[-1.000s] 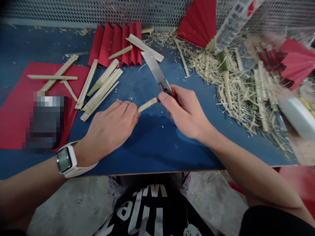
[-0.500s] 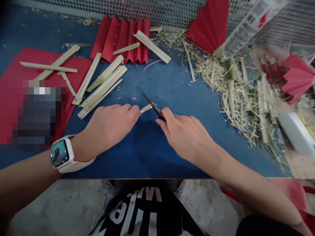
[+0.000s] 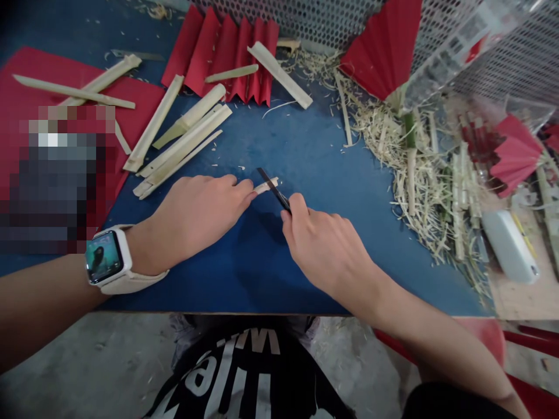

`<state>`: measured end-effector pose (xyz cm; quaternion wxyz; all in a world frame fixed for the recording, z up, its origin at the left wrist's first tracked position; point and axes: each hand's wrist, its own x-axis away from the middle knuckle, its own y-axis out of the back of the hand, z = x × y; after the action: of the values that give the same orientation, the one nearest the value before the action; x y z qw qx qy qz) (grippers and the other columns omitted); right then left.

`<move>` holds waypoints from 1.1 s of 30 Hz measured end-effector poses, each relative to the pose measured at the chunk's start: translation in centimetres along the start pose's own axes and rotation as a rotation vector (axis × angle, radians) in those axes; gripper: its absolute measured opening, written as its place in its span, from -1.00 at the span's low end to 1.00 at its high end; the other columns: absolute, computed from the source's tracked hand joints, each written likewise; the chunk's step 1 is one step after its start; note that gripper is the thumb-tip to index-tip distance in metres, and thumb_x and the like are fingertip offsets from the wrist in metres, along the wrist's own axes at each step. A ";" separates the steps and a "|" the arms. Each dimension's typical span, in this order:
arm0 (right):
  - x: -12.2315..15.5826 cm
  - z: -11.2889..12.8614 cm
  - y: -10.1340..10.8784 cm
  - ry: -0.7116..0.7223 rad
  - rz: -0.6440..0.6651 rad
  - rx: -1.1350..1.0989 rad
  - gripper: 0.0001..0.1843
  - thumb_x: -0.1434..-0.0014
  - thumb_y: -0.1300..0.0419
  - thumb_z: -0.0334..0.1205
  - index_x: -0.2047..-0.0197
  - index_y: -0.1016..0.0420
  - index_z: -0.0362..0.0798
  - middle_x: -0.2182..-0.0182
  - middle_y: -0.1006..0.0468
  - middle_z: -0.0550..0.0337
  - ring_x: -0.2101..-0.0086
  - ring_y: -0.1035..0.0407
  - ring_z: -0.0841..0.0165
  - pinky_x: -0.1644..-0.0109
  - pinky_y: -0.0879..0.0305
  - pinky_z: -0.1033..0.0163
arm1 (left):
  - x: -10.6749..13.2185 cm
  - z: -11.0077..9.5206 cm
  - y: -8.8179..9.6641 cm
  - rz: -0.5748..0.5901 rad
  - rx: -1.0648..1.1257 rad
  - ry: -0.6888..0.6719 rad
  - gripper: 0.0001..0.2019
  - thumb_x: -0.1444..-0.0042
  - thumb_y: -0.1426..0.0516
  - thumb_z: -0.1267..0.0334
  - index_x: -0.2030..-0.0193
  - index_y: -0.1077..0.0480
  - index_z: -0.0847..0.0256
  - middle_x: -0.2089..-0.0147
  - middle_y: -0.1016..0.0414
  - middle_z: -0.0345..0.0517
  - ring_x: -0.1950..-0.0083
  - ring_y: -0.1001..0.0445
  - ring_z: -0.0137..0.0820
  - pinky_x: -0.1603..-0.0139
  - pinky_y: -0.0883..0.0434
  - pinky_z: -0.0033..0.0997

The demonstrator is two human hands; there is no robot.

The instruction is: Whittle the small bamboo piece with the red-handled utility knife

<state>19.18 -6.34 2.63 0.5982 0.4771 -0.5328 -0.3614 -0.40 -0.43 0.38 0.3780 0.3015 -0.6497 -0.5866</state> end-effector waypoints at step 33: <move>-0.1 0.7 -0.2 -0.021 0.052 0.068 -0.67 -0.61 0.19 -0.18 0.02 -0.36 -0.06 0.50 -0.51 0.09 0.57 -0.35 0.22 0.44 0.18 0.19 | -0.1 0.1 -0.1 -0.008 0.050 -0.022 -0.64 -0.61 0.01 0.25 -0.14 -0.63 0.25 0.24 -0.71 0.16 0.23 -0.74 0.00 0.34 -0.33 -0.25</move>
<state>18.53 -6.45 2.45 0.5850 0.4795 -0.5632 -0.3325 -0.44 -0.26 0.30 0.3611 0.3070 -0.6671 -0.5748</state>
